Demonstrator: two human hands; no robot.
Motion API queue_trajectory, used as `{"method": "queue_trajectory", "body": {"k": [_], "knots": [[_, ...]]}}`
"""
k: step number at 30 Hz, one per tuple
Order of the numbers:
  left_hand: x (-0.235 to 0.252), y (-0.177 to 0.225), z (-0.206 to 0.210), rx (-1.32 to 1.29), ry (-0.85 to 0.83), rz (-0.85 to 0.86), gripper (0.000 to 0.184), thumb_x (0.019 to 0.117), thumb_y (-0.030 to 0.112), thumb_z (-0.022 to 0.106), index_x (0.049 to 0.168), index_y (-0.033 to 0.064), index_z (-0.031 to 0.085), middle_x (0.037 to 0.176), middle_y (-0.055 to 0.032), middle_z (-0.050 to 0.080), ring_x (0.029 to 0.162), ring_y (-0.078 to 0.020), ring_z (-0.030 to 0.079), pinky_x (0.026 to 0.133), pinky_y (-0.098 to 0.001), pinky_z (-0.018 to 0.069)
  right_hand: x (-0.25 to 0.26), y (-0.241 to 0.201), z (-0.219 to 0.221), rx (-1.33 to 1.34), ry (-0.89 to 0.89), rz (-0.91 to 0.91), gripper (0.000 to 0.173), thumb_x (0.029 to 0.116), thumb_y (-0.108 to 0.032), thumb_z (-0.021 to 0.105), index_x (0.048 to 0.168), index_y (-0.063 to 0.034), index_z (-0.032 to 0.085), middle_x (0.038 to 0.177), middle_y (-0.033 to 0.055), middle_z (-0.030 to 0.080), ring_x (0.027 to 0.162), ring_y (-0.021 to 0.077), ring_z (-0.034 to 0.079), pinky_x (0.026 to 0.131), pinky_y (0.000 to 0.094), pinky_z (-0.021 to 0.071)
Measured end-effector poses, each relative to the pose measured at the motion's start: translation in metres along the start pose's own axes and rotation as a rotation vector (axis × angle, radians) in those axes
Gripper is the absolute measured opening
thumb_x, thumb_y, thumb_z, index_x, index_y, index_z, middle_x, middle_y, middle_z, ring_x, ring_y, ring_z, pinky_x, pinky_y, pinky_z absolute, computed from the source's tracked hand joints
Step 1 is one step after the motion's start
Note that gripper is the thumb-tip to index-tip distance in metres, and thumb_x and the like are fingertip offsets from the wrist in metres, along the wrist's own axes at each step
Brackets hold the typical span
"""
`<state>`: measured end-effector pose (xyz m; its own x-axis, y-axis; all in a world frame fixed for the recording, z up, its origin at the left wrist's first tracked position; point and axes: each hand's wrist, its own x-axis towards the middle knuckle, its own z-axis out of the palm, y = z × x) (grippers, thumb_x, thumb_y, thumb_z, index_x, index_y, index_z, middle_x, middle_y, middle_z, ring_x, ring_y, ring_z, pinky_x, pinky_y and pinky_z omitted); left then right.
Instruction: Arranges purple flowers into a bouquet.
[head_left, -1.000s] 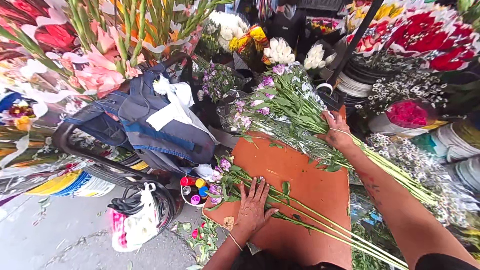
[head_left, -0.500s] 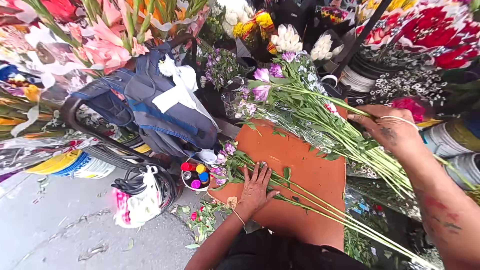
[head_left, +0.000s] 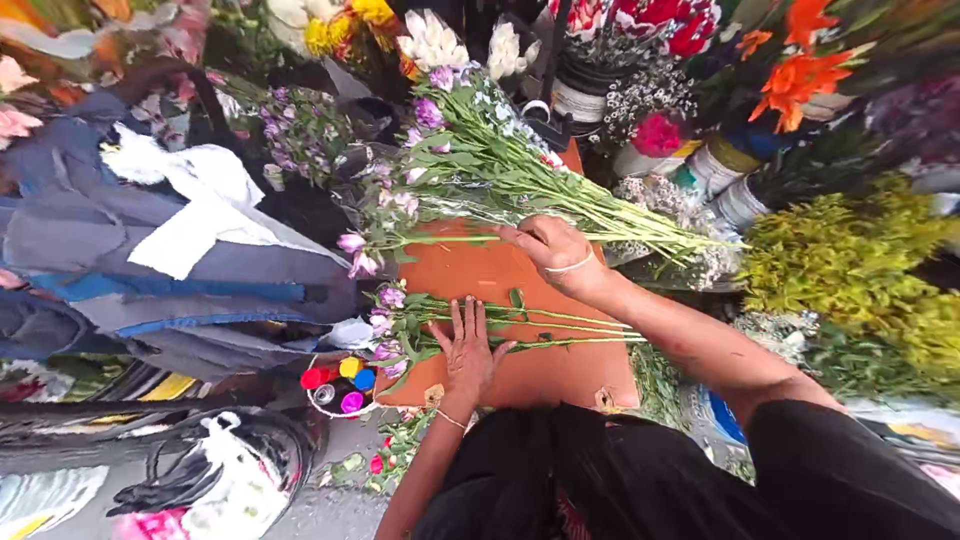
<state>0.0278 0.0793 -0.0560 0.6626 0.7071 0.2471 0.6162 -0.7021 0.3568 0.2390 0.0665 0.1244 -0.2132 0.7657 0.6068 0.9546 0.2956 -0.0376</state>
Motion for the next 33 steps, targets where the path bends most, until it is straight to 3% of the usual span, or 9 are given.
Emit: {"method": "queue_trajectory", "body": {"k": [3, 6, 8, 11, 21, 24, 27, 30, 33], "knots": [[0.014, 0.009, -0.043, -0.342, 0.211, -0.012, 0.09, 0.0998, 0.064, 0.044, 0.149, -0.0119, 0.041, 0.151, -0.0291, 0.047, 0.133, -0.0382, 0.054, 0.106, -0.0616, 0.0385, -0.007, -0.021, 0.004, -0.118, 0.036, 0.013, 0.024, 0.1031, -0.018, 0.059, 0.121, -0.0121, 0.074, 0.093, 0.0139, 0.073, 0.084, 0.0297, 0.072, 0.07, 0.0407, 0.0571], [0.044, 0.022, -0.085, -1.32, 0.358, -0.126, 0.044, 0.1117, 0.025, 0.034, 0.14, -0.008, 0.043, 0.128, -0.0086, 0.066, 0.079, -0.0011, 0.062, 0.071, -0.0172, 0.0517, -0.019, -0.04, 0.0, -0.188, 0.049, 0.049, 0.021, 0.1039, -0.023, 0.058, 0.102, -0.0085, 0.074, 0.075, 0.011, 0.067, 0.069, 0.0294, 0.067, 0.059, 0.0404, 0.0524], [0.064, 0.033, -0.11, -1.816, 0.367, -0.213, 0.041, 0.1132, 0.024, 0.027, 0.128, 0.0006, 0.058, 0.107, -0.0052, 0.073, 0.064, -0.0031, 0.061, 0.057, -0.0166, 0.051, -0.028, -0.05, -0.006, -0.245, 0.008, 0.111, 0.027, 0.1055, -0.024, 0.055, 0.092, -0.0051, 0.068, 0.07, 0.0122, 0.063, 0.064, 0.0303, 0.065, 0.053, 0.0407, 0.0485], [0.074, 0.044, -0.126, -1.931, 0.377, -0.239, 0.043, 0.1125, 0.018, 0.028, 0.099, 0.0059, 0.067, 0.082, -0.0003, 0.071, 0.059, -0.0032, 0.06, 0.057, -0.0165, 0.0517, -0.057, -0.045, -0.022, -0.304, -0.076, 0.255, 0.036, 0.1064, -0.027, 0.051, 0.085, -0.0012, 0.063, 0.069, 0.015, 0.063, 0.061, 0.0322, 0.066, 0.052, 0.0433, 0.0492], [0.077, 0.029, -0.145, -1.917, 0.356, -0.283, 0.046, 0.1138, 0.022, 0.022, 0.095, 0.0089, 0.063, 0.076, 0.0029, 0.068, 0.054, -0.0019, 0.057, 0.053, -0.0135, 0.0492, -0.369, -0.009, -0.209, -0.533, -0.424, 0.7, 0.037, 0.1063, -0.018, 0.041, 0.095, 0.014, 0.055, 0.082, 0.0357, 0.063, 0.075, 0.0562, 0.066, 0.068, 0.0659, 0.0514], [0.072, 0.057, -0.144, -1.969, 0.289, -0.26, 0.047, 0.1136, 0.021, 0.021, 0.095, 0.0073, 0.062, 0.075, 0.0011, 0.067, 0.053, -0.0026, 0.058, 0.051, -0.0142, 0.0499, -0.416, -0.02, -0.257, -0.457, -0.777, 1.229, 0.035, 0.1089, -0.021, 0.047, 0.117, 0.0112, 0.057, 0.111, 0.0412, 0.061, 0.102, 0.0626, 0.062, 0.081, 0.0751, 0.0477], [0.079, 0.082, -0.147, -1.955, 0.325, -0.237, 0.047, 0.1136, 0.02, 0.021, 0.095, 0.007, 0.061, 0.075, 0.0011, 0.068, 0.052, -0.0017, 0.057, 0.05, -0.0135, 0.0488, -0.447, -0.007, -0.282, -0.323, -0.926, 1.694, 0.079, 0.0852, -0.021, 0.084, 0.154, -0.0139, 0.047, 0.153, 0.0408, 0.034, 0.137, 0.0671, 0.032, 0.1, 0.0874, 0.0264], [0.082, 0.115, -0.142, -1.94, 0.235, -0.175, 0.045, 0.1132, 0.019, 0.024, 0.096, 0.0068, 0.063, 0.077, 0.0002, 0.068, 0.055, -0.0027, 0.058, 0.052, -0.0142, 0.0497, -0.379, -0.003, -0.274, -0.162, -0.572, 1.415, 0.061, 0.0933, -0.03, 0.076, 0.144, -0.0034, 0.056, 0.145, 0.0364, 0.048, 0.134, 0.0591, 0.045, 0.104, 0.0801, 0.0313], [0.086, 0.154, -0.133, -1.928, 0.146, -0.163, 0.043, 0.1128, 0.021, 0.029, 0.097, 0.0087, 0.067, 0.078, 0.0011, 0.069, 0.056, -0.0016, 0.058, 0.054, -0.0138, 0.0495, -0.3, -0.005, -0.224, 0.167, -0.304, 0.969, 0.055, 0.1059, -0.049, 0.044, 0.147, -0.0146, 0.056, 0.149, 0.0148, 0.055, 0.138, 0.0307, 0.052, 0.113, 0.0536, 0.0402]]}}
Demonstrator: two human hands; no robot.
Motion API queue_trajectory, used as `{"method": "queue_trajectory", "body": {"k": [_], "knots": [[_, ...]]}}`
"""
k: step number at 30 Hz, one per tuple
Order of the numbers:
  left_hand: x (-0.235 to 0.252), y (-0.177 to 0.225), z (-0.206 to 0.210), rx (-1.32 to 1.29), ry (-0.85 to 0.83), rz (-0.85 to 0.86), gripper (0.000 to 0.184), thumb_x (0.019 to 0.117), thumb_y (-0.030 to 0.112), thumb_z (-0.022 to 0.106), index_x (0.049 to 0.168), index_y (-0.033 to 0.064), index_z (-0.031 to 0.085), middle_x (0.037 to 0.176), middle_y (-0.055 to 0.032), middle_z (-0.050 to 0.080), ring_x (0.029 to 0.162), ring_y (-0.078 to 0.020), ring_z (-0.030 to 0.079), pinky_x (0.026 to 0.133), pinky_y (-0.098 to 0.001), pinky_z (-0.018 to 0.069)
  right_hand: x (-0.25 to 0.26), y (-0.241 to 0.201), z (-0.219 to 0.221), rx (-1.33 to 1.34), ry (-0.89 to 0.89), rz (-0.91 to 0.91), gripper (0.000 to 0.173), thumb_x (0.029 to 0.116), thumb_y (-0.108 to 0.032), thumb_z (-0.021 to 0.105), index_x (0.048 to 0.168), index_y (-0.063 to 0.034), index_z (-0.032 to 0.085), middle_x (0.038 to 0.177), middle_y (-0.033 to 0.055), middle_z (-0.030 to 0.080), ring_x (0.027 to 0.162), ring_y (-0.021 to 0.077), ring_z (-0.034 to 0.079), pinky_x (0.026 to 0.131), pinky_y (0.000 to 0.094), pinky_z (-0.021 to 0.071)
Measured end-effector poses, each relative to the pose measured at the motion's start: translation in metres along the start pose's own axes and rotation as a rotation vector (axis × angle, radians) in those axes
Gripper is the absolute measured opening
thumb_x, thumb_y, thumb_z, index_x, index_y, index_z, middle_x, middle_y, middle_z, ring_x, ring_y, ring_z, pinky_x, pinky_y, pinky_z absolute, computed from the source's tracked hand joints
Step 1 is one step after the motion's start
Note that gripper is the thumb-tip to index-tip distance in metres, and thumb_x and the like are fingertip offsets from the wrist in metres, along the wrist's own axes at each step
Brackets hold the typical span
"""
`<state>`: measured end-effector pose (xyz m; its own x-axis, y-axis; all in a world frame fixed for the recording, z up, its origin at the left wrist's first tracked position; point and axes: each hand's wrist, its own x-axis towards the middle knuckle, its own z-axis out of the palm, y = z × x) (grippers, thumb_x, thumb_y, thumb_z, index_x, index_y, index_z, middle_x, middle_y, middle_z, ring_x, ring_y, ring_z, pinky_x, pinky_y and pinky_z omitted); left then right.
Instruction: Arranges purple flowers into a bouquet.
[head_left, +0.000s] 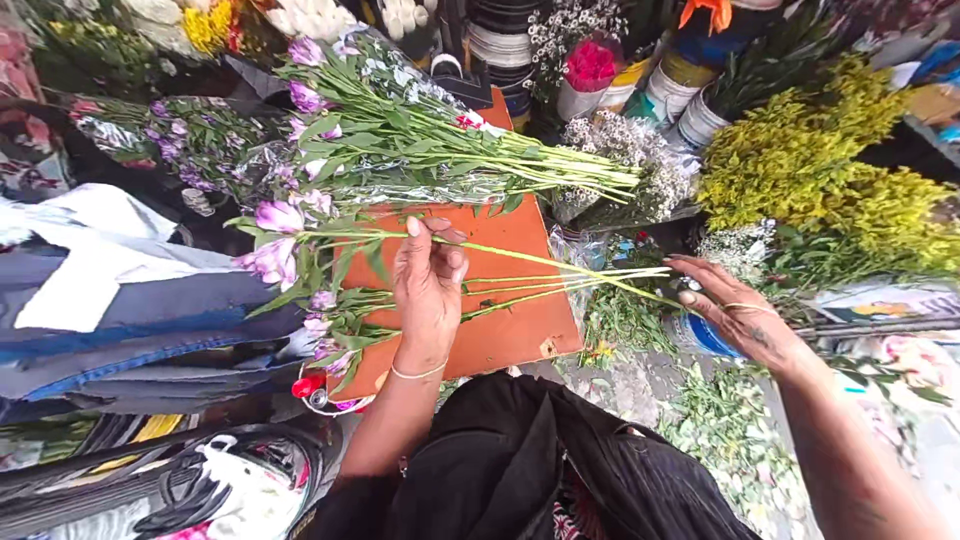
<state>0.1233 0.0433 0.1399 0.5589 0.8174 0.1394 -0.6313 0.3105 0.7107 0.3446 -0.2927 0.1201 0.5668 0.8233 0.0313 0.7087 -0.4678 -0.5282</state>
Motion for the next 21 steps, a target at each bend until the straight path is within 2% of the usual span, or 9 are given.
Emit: {"method": "queue_trajectory", "body": {"k": [2, 4, 6, 8, 11, 13, 15, 18, 21], "knots": [[0.001, -0.01, 0.013, 0.021, 0.013, -0.014, 0.041, 0.1129, 0.023, 0.03, 0.098, 0.0095, 0.067, 0.079, 0.001, 0.069, 0.057, -0.0021, 0.058, 0.054, -0.0142, 0.0498, 0.016, -0.022, 0.035, 0.173, 0.022, -0.174, 0.043, 0.1093, -0.036, 0.044, 0.137, -0.0099, 0.064, 0.124, 0.0107, 0.069, 0.114, 0.0167, 0.065, 0.102, 0.0368, 0.0504], [0.001, -0.019, 0.012, 0.129, -0.036, 0.028, 0.033, 0.1122, 0.021, 0.033, 0.114, 0.0065, 0.063, 0.088, -0.0026, 0.072, 0.057, -0.0023, 0.058, 0.055, -0.015, 0.0494, 0.018, -0.029, 0.065, 0.278, 0.142, -0.212, 0.033, 0.1087, -0.023, 0.047, 0.118, -0.0016, 0.07, 0.094, 0.0086, 0.069, 0.083, 0.0077, 0.064, 0.08, 0.0247, 0.0538], [-0.007, -0.029, 0.006, 0.356, -0.268, -0.005, 0.039, 0.1091, 0.019, 0.041, 0.143, -0.001, 0.042, 0.118, -0.0087, 0.069, 0.06, 0.0014, 0.053, 0.054, -0.0148, 0.0451, 0.015, -0.034, 0.081, 0.274, 0.241, -0.23, 0.034, 0.108, -0.025, 0.047, 0.111, -0.0016, 0.072, 0.091, 0.0098, 0.07, 0.079, 0.0089, 0.065, 0.076, 0.0243, 0.0542], [-0.024, -0.037, 0.01, 0.491, -0.492, -0.176, 0.054, 0.1052, 0.015, 0.05, 0.154, -0.0018, 0.032, 0.14, -0.0101, 0.06, 0.061, 0.0024, 0.052, 0.053, -0.0175, 0.0454, 0.019, -0.044, 0.091, 0.285, 0.247, -0.275, 0.035, 0.1068, -0.026, 0.048, 0.106, -0.0016, 0.073, 0.087, 0.01, 0.071, 0.076, 0.0107, 0.066, 0.072, 0.0259, 0.0554], [-0.05, -0.06, 0.012, 0.493, -0.58, -0.234, 0.035, 0.1093, 0.016, 0.044, 0.135, -0.0044, 0.056, 0.114, -0.0108, 0.072, 0.056, -0.0003, 0.057, 0.052, -0.0186, 0.0489, 0.023, -0.058, 0.093, 0.408, 0.05, -0.316, 0.034, 0.108, -0.016, 0.048, 0.105, 0.0084, 0.07, 0.08, 0.0147, 0.067, 0.071, 0.0144, 0.063, 0.071, 0.0312, 0.0539], [-0.058, -0.059, 0.008, 0.832, -0.573, 0.032, 0.034, 0.1097, 0.02, 0.044, 0.103, -0.0068, 0.064, 0.079, -0.0066, 0.07, 0.054, -0.0048, 0.055, 0.054, -0.0213, 0.0474, 0.029, -0.063, 0.093, 0.46, 0.013, -0.346, 0.036, 0.1087, -0.018, 0.047, 0.103, 0.0102, 0.069, 0.074, 0.0119, 0.065, 0.066, 0.0094, 0.059, 0.067, 0.0273, 0.0512], [-0.073, -0.053, -0.001, 1.334, -0.652, 0.273, 0.045, 0.1071, 0.029, 0.05, 0.087, -0.0054, 0.069, 0.068, -0.0143, 0.067, 0.064, -0.0259, 0.068, 0.064, -0.0429, 0.0561, 0.032, -0.069, 0.089, 0.478, -0.005, -0.385, 0.036, 0.1089, -0.017, 0.046, 0.103, 0.0098, 0.069, 0.073, 0.0078, 0.063, 0.066, 0.0044, 0.057, 0.067, 0.0221, 0.05], [-0.105, -0.052, -0.014, 1.632, -1.07, 0.114, 0.037, 0.1067, 0.034, 0.051, 0.099, 0.0065, 0.075, 0.075, -0.0143, 0.071, 0.075, -0.0342, 0.071, 0.072, -0.0551, 0.055, 0.046, -0.086, 0.094, 0.495, 0.012, -0.487, 0.034, 0.1081, -0.016, 0.046, 0.106, 0.0085, 0.069, 0.075, 0.0071, 0.063, 0.068, 0.0035, 0.057, 0.068, 0.0203, 0.0502], [-0.12, -0.032, -0.047, 1.619, -0.972, -0.191, 0.037, 0.1087, 0.028, 0.048, 0.106, 0.003, 0.074, 0.087, -0.0193, 0.073, 0.086, -0.0397, 0.072, 0.08, -0.0615, 0.0539, 0.07, -0.088, 0.097, 0.47, 0.102, -0.621, 0.033, 0.1089, -0.016, 0.045, 0.128, 0.0011, 0.067, 0.085, 0.0106, 0.068, 0.072, 0.0066, 0.062, 0.071, 0.0212, 0.054]]}}
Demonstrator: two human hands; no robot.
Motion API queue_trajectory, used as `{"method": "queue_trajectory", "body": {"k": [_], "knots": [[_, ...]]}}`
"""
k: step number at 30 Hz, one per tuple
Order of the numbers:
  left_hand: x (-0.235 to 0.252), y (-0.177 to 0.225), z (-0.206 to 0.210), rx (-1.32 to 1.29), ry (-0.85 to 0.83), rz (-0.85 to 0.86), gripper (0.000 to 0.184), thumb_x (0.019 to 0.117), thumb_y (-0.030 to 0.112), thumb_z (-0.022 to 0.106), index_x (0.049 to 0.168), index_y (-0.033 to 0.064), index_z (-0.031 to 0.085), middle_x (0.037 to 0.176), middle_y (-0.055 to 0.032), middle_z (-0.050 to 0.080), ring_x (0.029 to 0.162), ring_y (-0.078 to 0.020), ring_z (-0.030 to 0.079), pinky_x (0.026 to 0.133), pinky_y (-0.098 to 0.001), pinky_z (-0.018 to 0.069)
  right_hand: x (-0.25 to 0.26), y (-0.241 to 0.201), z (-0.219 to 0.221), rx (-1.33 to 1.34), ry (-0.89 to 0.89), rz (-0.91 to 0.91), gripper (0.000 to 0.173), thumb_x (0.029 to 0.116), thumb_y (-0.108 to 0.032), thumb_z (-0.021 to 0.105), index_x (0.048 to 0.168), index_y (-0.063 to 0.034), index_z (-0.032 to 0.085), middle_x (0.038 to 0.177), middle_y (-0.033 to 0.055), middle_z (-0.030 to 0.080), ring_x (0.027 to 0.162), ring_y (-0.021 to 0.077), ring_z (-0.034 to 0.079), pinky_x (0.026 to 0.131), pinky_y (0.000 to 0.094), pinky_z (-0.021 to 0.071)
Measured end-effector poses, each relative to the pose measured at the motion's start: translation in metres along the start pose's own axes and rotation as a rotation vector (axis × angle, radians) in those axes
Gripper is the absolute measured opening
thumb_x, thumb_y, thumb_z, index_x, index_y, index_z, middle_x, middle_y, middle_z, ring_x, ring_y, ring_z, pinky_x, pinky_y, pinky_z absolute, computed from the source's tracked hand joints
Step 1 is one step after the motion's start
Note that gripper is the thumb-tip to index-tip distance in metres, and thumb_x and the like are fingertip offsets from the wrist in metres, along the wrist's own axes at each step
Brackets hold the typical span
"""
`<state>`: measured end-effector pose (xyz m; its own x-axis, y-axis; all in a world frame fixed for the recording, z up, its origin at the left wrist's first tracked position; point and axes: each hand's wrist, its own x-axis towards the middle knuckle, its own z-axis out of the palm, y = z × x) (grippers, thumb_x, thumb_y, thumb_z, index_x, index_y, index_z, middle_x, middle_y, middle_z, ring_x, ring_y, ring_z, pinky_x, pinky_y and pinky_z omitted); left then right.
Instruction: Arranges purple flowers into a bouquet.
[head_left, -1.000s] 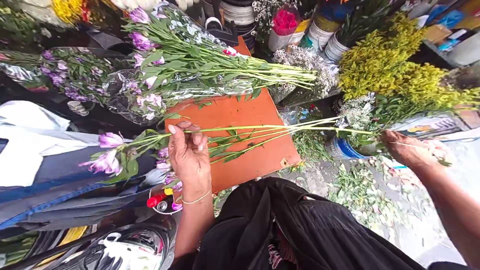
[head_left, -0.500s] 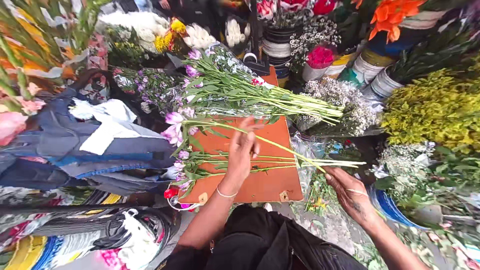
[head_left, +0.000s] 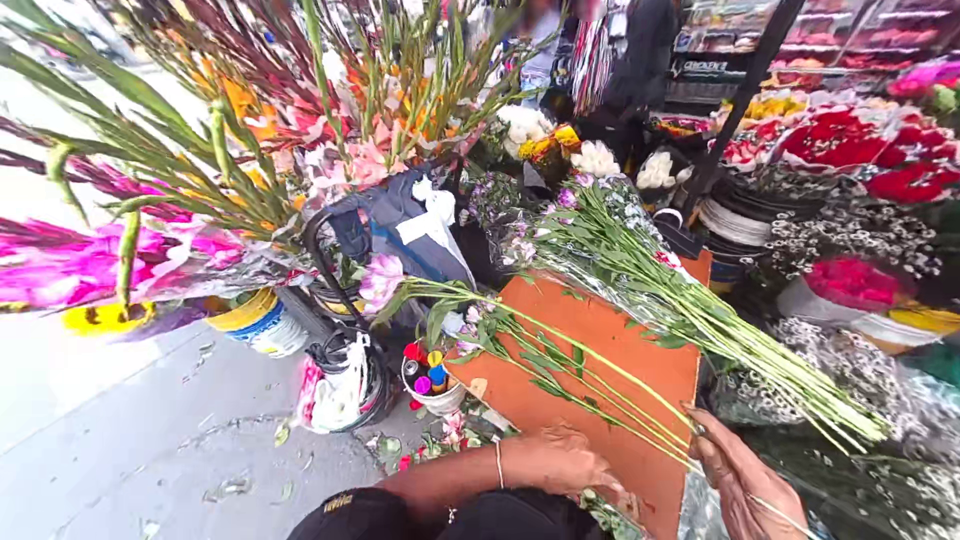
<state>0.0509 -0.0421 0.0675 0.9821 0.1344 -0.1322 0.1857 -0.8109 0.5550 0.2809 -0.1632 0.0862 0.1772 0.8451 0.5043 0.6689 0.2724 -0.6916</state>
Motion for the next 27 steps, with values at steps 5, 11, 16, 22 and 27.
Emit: {"method": "queue_trajectory", "body": {"k": [5, 11, 16, 22, 27], "knots": [[-0.126, -0.078, 0.026, -0.513, 0.064, -0.584, 0.043, 0.1087, 0.032, 0.048, 0.118, -0.006, 0.066, 0.089, -0.024, 0.071, 0.071, -0.0345, 0.069, 0.074, -0.0551, 0.0561, 0.014, 0.048, -0.061, -0.347, 0.05, -0.055, 0.028, 0.1058, -0.007, 0.049, 0.116, 0.0104, 0.069, 0.105, 0.0298, 0.064, 0.102, 0.0282, 0.063, 0.096, 0.0336, 0.05], [-0.173, -0.107, 0.066, -0.431, 0.136, -0.981, 0.078, 0.0949, 0.028, 0.073, 0.158, 0.0066, 0.034, 0.149, -0.0298, 0.047, 0.121, -0.0495, 0.06, 0.1, -0.0659, 0.0485, 0.029, 0.089, -0.09, -0.442, -0.014, 0.048, 0.031, 0.1057, -0.007, 0.049, 0.111, 0.019, 0.064, 0.1, 0.0309, 0.062, 0.099, 0.0212, 0.059, 0.093, 0.0265, 0.0468], [-0.119, -0.111, 0.01, -0.368, 0.64, -0.379, 0.026, 0.1, 0.023, 0.065, 0.115, 0.0037, 0.073, 0.097, -0.0115, 0.076, 0.084, -0.0239, 0.074, 0.08, -0.0444, 0.061, 0.083, 0.111, -0.033, -0.309, -0.102, 0.112, 0.031, 0.1039, -0.008, 0.051, 0.116, 0.0172, 0.064, 0.104, 0.0211, 0.061, 0.101, 0.0084, 0.056, 0.094, 0.0195, 0.0448], [-0.045, -0.154, -0.005, -0.199, 0.544, -0.012, 0.021, 0.0996, 0.02, 0.063, 0.108, 0.003, 0.073, 0.101, -0.0135, 0.072, 0.096, -0.0273, 0.071, 0.084, -0.0398, 0.0592, 0.078, 0.16, 0.041, -0.261, -0.295, 0.237, 0.028, 0.1001, -0.009, 0.054, 0.11, 0.0084, 0.073, 0.099, 0.0193, 0.068, 0.097, 0.0132, 0.063, 0.091, 0.024, 0.0502], [-0.02, -0.178, -0.004, -0.121, 0.677, 0.015, 0.019, 0.1025, 0.016, 0.059, 0.109, 0.0036, 0.071, 0.115, -0.0162, 0.072, 0.119, -0.0332, 0.066, 0.106, -0.0433, 0.051, 0.035, 0.17, 0.04, -0.353, -0.284, 0.289, 0.023, 0.0984, -0.008, 0.06, 0.106, 0.0089, 0.074, 0.098, 0.021, 0.068, 0.098, 0.0138, 0.064, 0.093, 0.0218, 0.0491]]}}
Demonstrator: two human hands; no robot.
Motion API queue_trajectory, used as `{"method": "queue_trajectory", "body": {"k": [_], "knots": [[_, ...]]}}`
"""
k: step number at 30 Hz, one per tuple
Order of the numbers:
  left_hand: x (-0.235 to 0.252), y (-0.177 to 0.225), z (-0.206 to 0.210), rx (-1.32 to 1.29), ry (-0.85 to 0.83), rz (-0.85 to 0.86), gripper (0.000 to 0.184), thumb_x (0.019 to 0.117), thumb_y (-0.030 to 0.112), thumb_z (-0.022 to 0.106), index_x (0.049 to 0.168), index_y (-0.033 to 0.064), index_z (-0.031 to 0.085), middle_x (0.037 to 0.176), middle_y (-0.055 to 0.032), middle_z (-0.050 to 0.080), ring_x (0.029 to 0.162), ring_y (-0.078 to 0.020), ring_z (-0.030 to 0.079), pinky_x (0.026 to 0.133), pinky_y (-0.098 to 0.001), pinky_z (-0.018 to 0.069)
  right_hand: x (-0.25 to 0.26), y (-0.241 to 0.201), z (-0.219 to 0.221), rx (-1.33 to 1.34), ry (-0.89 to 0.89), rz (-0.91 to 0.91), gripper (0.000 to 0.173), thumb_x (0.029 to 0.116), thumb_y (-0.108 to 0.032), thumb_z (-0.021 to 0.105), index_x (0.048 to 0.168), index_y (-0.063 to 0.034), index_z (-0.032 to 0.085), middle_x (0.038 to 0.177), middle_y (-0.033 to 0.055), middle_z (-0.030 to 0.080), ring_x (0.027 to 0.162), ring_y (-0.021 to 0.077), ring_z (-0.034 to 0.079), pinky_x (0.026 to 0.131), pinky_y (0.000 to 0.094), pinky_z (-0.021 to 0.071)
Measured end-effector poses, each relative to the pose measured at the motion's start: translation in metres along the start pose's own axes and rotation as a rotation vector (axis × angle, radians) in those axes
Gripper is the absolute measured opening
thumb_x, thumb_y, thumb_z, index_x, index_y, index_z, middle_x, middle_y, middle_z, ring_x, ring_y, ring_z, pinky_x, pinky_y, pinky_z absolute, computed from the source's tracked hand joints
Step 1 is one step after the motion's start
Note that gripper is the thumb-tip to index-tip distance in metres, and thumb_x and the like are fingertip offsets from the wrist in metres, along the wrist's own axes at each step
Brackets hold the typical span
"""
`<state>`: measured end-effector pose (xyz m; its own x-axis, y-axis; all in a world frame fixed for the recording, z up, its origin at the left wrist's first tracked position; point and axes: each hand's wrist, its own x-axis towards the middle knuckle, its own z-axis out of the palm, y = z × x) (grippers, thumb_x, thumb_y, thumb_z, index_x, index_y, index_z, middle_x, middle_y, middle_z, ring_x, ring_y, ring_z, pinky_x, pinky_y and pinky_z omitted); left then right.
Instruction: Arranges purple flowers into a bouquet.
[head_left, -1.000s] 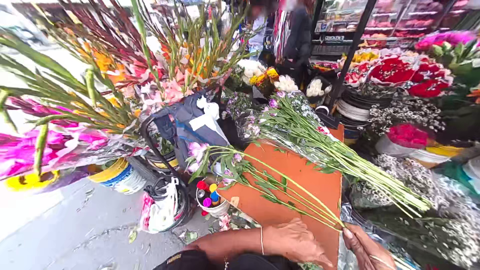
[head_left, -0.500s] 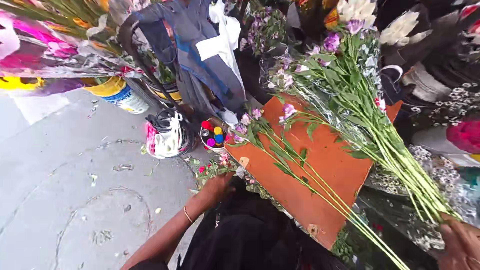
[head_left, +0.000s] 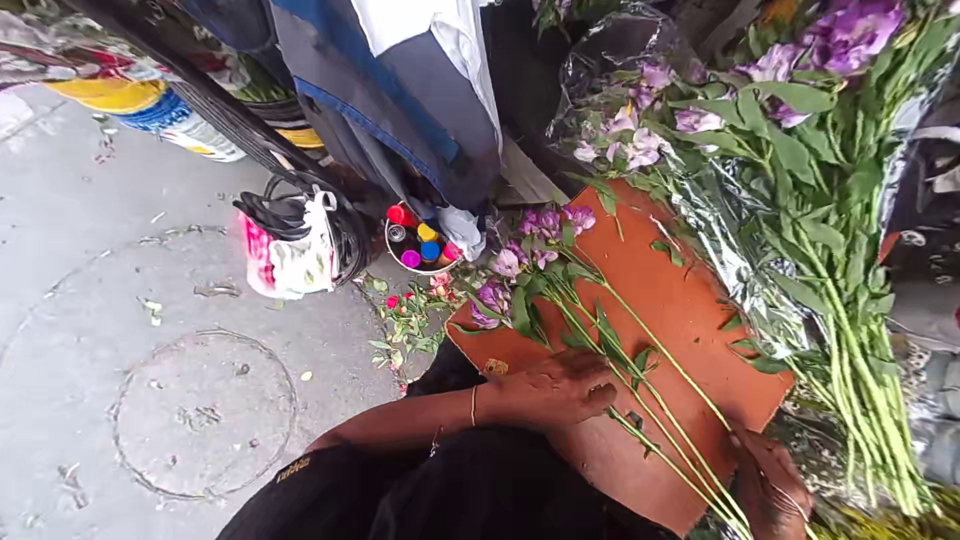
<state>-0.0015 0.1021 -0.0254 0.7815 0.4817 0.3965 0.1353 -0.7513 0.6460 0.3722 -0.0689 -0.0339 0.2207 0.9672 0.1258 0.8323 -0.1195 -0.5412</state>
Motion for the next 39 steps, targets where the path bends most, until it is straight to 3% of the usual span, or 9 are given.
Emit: {"method": "queue_trajectory", "body": {"k": [4, 6, 10, 14, 22, 27, 31, 36, 39], "knots": [[0.017, -0.015, 0.003, 0.2, -0.034, -0.131, 0.04, 0.1, 0.031, 0.063, 0.129, 0.0041, 0.066, 0.141, -0.0186, 0.061, 0.14, -0.0368, 0.051, 0.119, -0.0558, 0.0346, -0.001, 0.0, -0.005, 0.083, 0.019, 0.059, 0.023, 0.0999, -0.004, 0.057, 0.11, 0.0095, 0.072, 0.104, 0.0155, 0.066, 0.106, 0.0073, 0.059, 0.099, 0.0197, 0.045], [0.017, -0.022, 0.006, 0.27, -0.123, -0.306, 0.069, 0.091, 0.049, 0.07, 0.142, 0.0034, 0.058, 0.155, -0.0212, 0.047, 0.149, -0.0395, 0.037, 0.12, -0.0654, 0.0214, 0.002, -0.003, -0.008, 0.191, -0.001, 0.127, 0.022, 0.1024, -0.01, 0.056, 0.115, -0.0055, 0.074, 0.113, -0.0025, 0.067, 0.113, 0.0011, 0.057, 0.103, 0.0208, 0.0448], [0.0, -0.028, 0.016, 0.316, -0.147, -0.395, 0.083, 0.0855, 0.051, 0.073, 0.148, 0.0011, 0.051, 0.159, -0.0247, 0.039, 0.151, -0.0444, 0.03, 0.12, -0.0653, 0.0216, 0.021, -0.021, -0.018, 0.274, 0.035, 0.183, 0.019, 0.1034, -0.025, 0.059, 0.112, -0.0307, 0.075, 0.112, -0.0218, 0.067, 0.106, -0.0032, 0.06, 0.095, 0.0205, 0.0495], [-0.009, -0.028, 0.022, 0.331, -0.1, -0.362, 0.076, 0.0904, 0.049, 0.066, 0.147, 0.0004, 0.051, 0.16, -0.0229, 0.04, 0.151, -0.0428, 0.031, 0.119, -0.0642, 0.0231, 0.049, -0.043, -0.034, 0.209, 0.045, 0.133, 0.019, 0.1051, -0.029, 0.057, 0.113, -0.0359, 0.072, 0.111, -0.0267, 0.064, 0.104, -0.0074, 0.059, 0.092, 0.0174, 0.0489], [-0.016, -0.033, 0.034, 0.356, -0.009, -0.353, 0.053, 0.0959, 0.018, 0.062, 0.146, 0.0026, 0.054, 0.159, -0.018, 0.043, 0.15, -0.0382, 0.034, 0.119, -0.0605, 0.0253, 0.016, -0.003, -0.029, 0.1, -0.092, 0.172, 0.023, 0.1016, -0.007, 0.057, 0.112, -0.0122, 0.077, 0.115, -0.0092, 0.069, 0.114, -0.0017, 0.059, 0.103, 0.0203, 0.0468], [-0.018, -0.035, 0.035, 0.301, 0.043, -0.349, 0.055, 0.0955, 0.025, 0.063, 0.144, 0.0011, 0.055, 0.157, -0.0179, 0.046, 0.149, -0.0362, 0.037, 0.118, -0.0589, 0.0273, 0.016, 0.004, -0.02, -0.098, -0.175, 0.023, 0.022, 0.1029, -0.01, 0.056, 0.11, -0.0014, 0.076, 0.106, 0.0104, 0.067, 0.112, 0.0065, 0.057, 0.104, 0.0197, 0.0414], [-0.015, -0.033, 0.031, 0.349, 0.007, -0.346, 0.057, 0.0971, 0.033, 0.06, 0.145, 0.0021, 0.055, 0.157, -0.0184, 0.046, 0.149, -0.0362, 0.038, 0.118, -0.0586, 0.0291, 0.015, 0.001, -0.022, -0.328, -0.169, -0.052, 0.022, 0.1004, -0.004, 0.057, 0.106, 0.0079, 0.075, 0.098, 0.0273, 0.069, 0.103, 0.0287, 0.064, 0.101, 0.0325, 0.0464], [0.01, -0.027, 0.026, 0.349, 0.116, -0.295, 0.054, 0.1018, 0.037, 0.052, 0.144, 0.0032, 0.056, 0.155, -0.0174, 0.049, 0.149, -0.0325, 0.039, 0.118, -0.0606, 0.0269, 0.014, -0.004, -0.017, -0.486, -0.146, -0.18, 0.021, 0.1004, -0.005, 0.057, 0.105, 0.0047, 0.076, 0.094, 0.0261, 0.07, 0.095, 0.0349, 0.066, 0.093, 0.037, 0.0504], [0.031, -0.032, 0.022, 0.255, 0.103, -0.32, 0.073, 0.0939, 0.051, 0.064, 0.147, 0.0028, 0.054, 0.16, -0.0128, 0.044, 0.152, -0.0276, 0.035, 0.122, -0.0626, 0.0162, 0.011, -0.009, -0.012, -0.552, -0.121, -0.235, 0.022, 0.1001, -0.003, 0.056, 0.106, 0.0033, 0.077, 0.093, 0.0246, 0.071, 0.093, 0.0359, 0.067, 0.091, 0.0387, 0.0514]]}}
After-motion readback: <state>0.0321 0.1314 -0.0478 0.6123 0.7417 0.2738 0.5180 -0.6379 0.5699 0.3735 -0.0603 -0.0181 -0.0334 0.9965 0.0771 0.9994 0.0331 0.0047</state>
